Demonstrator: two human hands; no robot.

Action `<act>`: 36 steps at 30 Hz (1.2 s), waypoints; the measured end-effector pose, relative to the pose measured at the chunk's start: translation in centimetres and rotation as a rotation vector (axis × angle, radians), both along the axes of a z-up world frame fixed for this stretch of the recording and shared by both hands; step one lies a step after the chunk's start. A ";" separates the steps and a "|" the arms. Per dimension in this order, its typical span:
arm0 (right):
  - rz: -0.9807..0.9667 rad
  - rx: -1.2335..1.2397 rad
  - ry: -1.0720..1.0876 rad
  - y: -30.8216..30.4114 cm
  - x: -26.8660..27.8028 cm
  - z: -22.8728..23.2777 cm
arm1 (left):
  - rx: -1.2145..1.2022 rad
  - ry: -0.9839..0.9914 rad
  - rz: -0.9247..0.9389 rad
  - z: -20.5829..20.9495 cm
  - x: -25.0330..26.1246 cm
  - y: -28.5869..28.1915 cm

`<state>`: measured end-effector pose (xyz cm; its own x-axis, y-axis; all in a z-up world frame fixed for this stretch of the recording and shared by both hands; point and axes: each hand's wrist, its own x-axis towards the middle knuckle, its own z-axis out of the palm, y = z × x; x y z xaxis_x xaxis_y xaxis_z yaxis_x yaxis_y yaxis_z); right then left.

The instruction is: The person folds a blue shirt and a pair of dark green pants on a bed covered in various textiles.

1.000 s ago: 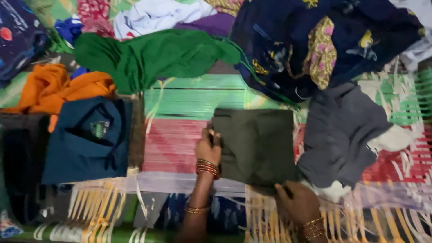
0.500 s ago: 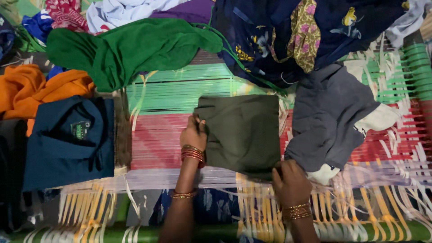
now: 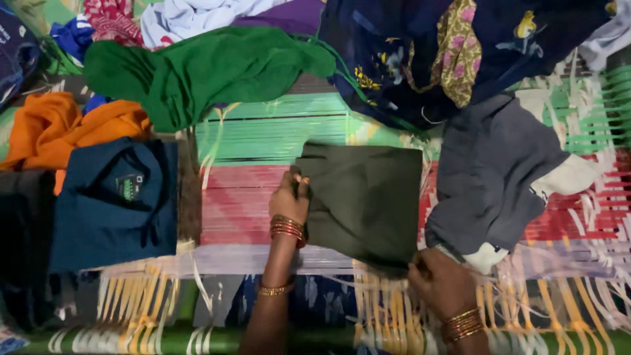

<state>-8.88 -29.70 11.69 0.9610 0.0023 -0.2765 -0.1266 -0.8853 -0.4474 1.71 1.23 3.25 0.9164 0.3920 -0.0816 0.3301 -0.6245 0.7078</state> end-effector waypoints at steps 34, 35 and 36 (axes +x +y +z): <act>0.341 -0.216 -0.268 7.5 4.6 -5.8 | 0.503 0.152 -0.703 0.4 12.8 -12.7; 0.327 -0.203 -0.256 7.3 4.5 -6.1 | 0.521 0.110 -0.702 0.5 12.3 -12.7; 0.338 -0.201 -0.257 7.2 4.4 -6.4 | 0.521 0.113 -0.690 0.8 11.1 -12.4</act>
